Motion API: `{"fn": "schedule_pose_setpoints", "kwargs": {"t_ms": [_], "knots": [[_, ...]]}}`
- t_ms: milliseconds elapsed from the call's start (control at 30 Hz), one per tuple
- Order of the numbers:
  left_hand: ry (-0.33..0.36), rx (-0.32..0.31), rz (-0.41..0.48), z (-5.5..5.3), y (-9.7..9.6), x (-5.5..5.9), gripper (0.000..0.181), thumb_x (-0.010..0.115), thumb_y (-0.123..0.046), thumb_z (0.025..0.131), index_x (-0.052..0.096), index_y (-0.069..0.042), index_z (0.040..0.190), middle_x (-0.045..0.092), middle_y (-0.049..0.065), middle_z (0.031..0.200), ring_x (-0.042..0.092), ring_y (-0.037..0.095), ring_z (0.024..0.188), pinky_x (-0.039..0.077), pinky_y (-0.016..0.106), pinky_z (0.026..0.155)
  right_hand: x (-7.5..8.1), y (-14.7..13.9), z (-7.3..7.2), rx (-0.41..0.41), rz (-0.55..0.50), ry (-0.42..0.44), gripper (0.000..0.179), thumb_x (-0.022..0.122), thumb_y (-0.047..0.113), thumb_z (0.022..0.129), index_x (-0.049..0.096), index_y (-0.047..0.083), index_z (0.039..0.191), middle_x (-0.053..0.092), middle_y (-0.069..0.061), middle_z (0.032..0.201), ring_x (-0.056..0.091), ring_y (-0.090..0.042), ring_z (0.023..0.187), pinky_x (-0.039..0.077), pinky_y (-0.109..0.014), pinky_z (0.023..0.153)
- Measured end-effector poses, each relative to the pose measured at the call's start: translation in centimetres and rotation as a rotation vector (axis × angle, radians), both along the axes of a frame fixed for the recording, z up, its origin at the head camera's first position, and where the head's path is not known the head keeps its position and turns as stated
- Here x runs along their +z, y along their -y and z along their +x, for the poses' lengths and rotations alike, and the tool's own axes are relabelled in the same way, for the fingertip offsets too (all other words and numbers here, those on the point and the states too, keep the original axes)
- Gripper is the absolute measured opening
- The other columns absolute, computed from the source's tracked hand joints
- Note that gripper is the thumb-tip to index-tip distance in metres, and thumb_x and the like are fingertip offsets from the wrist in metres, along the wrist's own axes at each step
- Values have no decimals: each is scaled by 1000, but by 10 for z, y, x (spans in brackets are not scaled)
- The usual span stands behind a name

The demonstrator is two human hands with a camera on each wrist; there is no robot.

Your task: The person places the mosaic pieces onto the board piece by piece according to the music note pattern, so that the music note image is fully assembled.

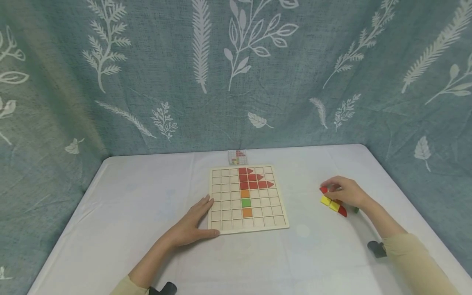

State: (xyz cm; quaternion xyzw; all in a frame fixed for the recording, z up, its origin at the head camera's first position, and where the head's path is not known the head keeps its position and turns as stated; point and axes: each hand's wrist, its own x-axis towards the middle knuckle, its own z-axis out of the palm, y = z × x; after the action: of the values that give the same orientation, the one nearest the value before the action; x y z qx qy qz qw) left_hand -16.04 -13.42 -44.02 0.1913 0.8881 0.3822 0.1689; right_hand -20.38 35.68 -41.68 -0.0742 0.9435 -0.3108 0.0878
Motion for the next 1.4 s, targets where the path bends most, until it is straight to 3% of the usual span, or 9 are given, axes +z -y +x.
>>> {"fn": "schedule_pose_setpoints", "kwargs": {"t_ms": [233,400,533,667,800,1067,1267,1400], "knots": [[-8,-2,-1,0,0,0,98,78,-45,80,27,-4,153,14,14,162,7,37,148,13,58,116,0,6,0,-81,25,7,35,73,21,87,65,-1,114,65,-13,99,58,-26,89,52,-31,72],[-1,4,-3,0,-1,1,98,78,-45,80,28,-4,153,14,15,162,7,37,148,12,58,116,-3,14,2,-141,-76,46,42,73,29,88,65,1,118,66,-15,107,62,-27,95,53,-29,73],[8,13,-5,0,-1,1,98,78,-45,79,28,-5,153,13,14,162,7,37,148,12,58,116,-4,37,4,-166,-175,87,44,73,34,88,65,5,121,67,-13,112,63,-27,102,54,-31,78],[13,17,-3,0,0,1,98,78,-46,79,27,-5,154,13,14,162,6,36,148,12,58,116,-3,74,9,-143,-233,130,41,76,32,85,66,8,118,68,-7,106,64,-23,97,53,-33,77],[13,14,-2,0,-1,1,98,78,-45,80,27,-5,154,13,14,162,6,36,148,12,58,116,-4,109,16,-84,-259,150,34,79,30,82,70,14,111,68,0,99,62,-18,93,52,-31,77],[11,11,-8,-1,-2,3,97,77,-44,80,27,-4,154,13,15,162,7,37,148,13,57,116,-1,168,31,150,-223,83,24,82,23,79,71,19,99,66,8,88,61,-13,84,52,-30,73],[16,8,-3,-1,-1,3,97,78,-42,80,27,-4,154,13,16,162,7,37,148,13,58,116,-2,194,41,361,-152,-41,20,80,13,78,68,13,94,63,7,88,60,-10,78,54,-24,69],[15,10,-6,0,-1,1,97,78,-43,80,27,-4,154,13,15,162,7,37,148,13,58,116,-5,202,43,406,-108,-118,16,79,12,79,68,12,91,63,7,85,58,-8,76,52,-22,68]]}}
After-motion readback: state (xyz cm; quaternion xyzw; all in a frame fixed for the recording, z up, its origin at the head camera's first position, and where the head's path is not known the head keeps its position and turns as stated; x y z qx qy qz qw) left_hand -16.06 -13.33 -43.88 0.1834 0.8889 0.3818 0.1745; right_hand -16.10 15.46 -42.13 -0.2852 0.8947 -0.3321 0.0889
